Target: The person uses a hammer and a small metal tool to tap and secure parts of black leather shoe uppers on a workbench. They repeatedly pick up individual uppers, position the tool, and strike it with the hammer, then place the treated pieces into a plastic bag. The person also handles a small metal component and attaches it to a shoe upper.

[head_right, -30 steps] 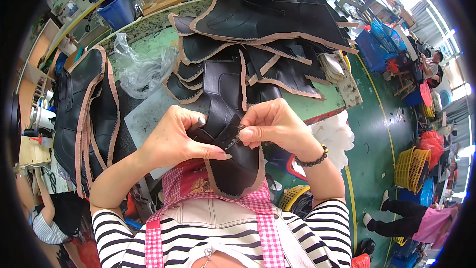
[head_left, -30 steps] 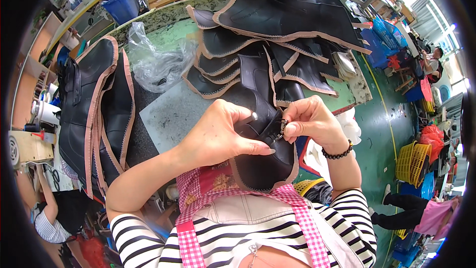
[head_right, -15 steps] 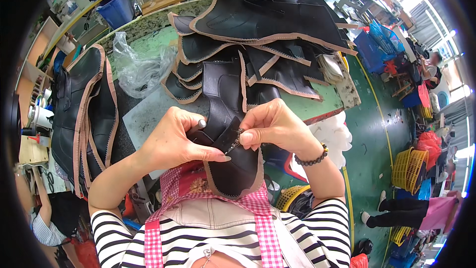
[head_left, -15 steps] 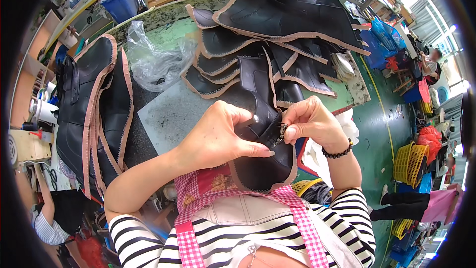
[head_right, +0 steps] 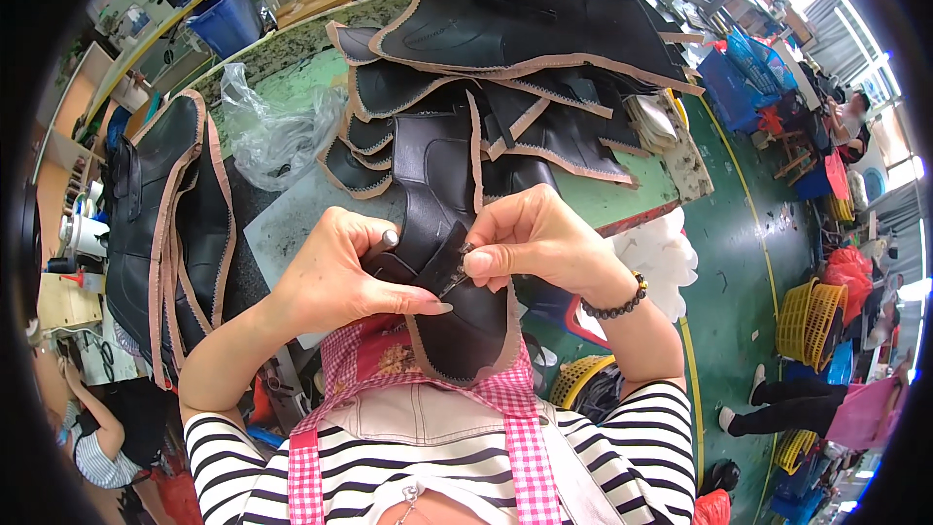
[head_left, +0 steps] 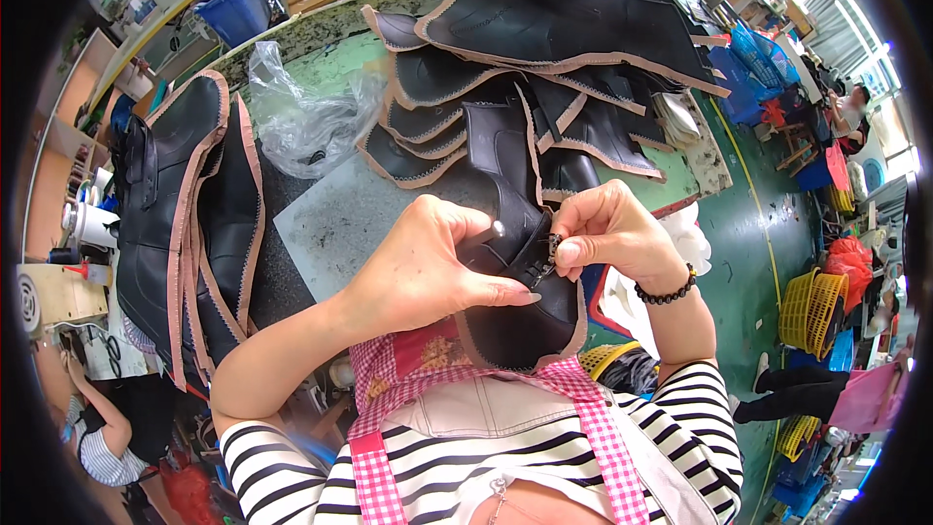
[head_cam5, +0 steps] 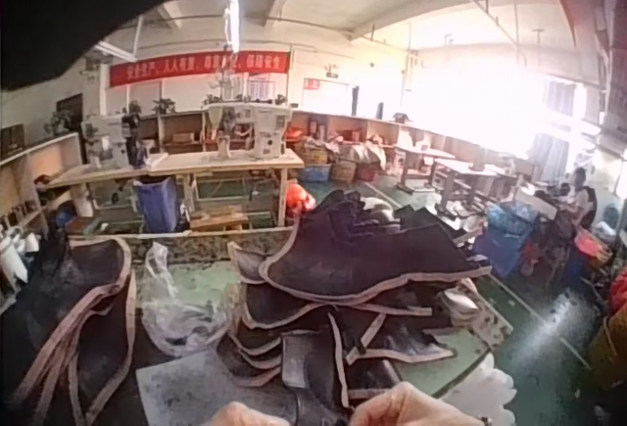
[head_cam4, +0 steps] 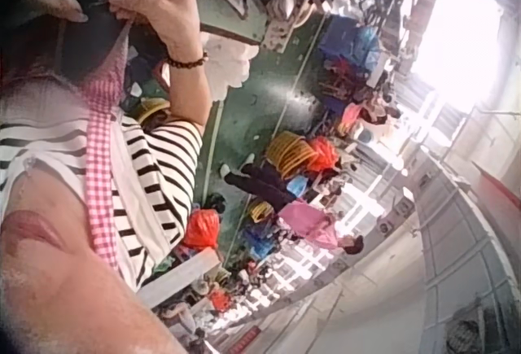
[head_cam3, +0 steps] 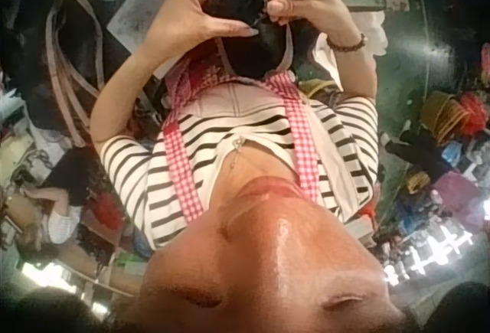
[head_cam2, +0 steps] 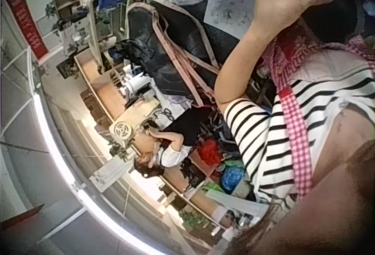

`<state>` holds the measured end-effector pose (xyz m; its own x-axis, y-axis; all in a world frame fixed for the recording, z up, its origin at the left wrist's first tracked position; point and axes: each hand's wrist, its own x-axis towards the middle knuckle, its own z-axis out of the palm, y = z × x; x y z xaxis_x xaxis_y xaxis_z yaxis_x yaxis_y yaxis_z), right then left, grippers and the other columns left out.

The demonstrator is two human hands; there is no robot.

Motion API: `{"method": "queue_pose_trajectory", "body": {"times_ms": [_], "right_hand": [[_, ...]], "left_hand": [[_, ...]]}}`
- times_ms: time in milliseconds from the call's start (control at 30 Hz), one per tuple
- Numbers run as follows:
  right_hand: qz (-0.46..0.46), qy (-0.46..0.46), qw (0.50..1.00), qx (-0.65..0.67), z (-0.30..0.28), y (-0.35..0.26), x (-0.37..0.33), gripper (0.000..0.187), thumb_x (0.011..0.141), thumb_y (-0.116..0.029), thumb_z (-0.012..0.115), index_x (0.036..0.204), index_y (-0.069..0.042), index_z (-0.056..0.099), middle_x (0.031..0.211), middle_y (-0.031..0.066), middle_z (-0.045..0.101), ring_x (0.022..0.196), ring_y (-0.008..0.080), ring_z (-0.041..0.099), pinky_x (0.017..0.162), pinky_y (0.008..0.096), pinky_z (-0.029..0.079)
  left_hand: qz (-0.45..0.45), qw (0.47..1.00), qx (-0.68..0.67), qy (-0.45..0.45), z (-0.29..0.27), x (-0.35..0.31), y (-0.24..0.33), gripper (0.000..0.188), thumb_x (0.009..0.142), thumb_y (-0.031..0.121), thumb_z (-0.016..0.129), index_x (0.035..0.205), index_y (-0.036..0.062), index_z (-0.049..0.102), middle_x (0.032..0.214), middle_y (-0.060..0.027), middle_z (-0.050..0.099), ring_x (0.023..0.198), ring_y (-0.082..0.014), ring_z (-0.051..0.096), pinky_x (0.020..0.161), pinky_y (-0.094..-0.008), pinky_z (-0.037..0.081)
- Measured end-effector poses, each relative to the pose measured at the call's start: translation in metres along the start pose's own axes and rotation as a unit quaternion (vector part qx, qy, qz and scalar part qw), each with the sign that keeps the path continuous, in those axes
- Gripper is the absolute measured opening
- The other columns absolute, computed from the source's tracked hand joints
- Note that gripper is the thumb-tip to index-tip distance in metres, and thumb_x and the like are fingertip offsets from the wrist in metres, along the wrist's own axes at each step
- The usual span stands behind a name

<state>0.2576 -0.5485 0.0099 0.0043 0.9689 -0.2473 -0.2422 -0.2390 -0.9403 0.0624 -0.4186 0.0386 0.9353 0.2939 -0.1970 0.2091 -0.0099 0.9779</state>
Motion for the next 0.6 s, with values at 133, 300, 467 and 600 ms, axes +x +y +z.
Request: {"method": "queue_pose_trajectory", "body": {"times_ms": [133, 300, 467, 600], "right_hand": [[0.003, 0.002, 1.0, -0.004, 0.001, -0.001, -0.001, 0.019, 0.076, -0.009, 0.077, 0.08, 0.003, 0.062, 0.07, 0.0087, 0.065, 0.06, 0.0121, 0.063, 0.058, 0.0222, 0.053], [-0.015, -0.009, 1.0, -0.024, 0.001, 0.0, -0.003, 0.025, 0.079, -0.017, 0.076, 0.086, 0.005, 0.065, 0.075, 0.006, 0.066, 0.065, 0.0095, 0.063, 0.061, 0.0202, 0.051], [-0.042, 0.015, 0.998, -0.05, 0.007, 0.001, -0.006, 0.022, 0.08, -0.014, 0.075, 0.085, 0.004, 0.065, 0.074, 0.0049, 0.065, 0.065, 0.0083, 0.062, 0.06, 0.0199, 0.05], [-0.057, 0.026, 0.995, -0.072, 0.011, 0.0, -0.008, 0.02, 0.08, -0.012, 0.075, 0.085, 0.004, 0.065, 0.074, 0.0039, 0.065, 0.065, 0.0069, 0.061, 0.06, 0.0196, 0.05]], "left_hand": [[-0.003, 1.0, 0.016, -0.002, 0.0, 0.0, 0.0, 0.026, 0.067, 0.004, 0.08, 0.086, -0.0056, 0.067, 0.078, -0.0019, 0.066, 0.072, -0.0026, 0.054, 0.065, -0.0223, 0.047], [0.005, 0.999, 0.032, 0.013, 0.003, -0.003, 0.001, 0.025, 0.066, 0.009, 0.082, 0.077, -0.0046, 0.064, 0.068, -0.0002, 0.061, 0.068, -0.0014, 0.048, 0.059, -0.0226, 0.044], [0.034, 0.99, 0.12, 0.063, 0.008, -0.003, -0.005, 0.044, 0.063, 0.018, 0.087, 0.058, 0.0041, 0.046, 0.054, 0.0059, 0.04, 0.057, -0.0004, 0.033, 0.046, -0.0239, 0.027], [0.057, 0.988, 0.124, 0.066, 0.008, -0.005, -0.003, 0.049, 0.062, 0.019, 0.088, 0.053, 0.0073, 0.041, 0.053, 0.0086, 0.035, 0.054, -0.0001, 0.029, 0.044, -0.0233, 0.022]]}}
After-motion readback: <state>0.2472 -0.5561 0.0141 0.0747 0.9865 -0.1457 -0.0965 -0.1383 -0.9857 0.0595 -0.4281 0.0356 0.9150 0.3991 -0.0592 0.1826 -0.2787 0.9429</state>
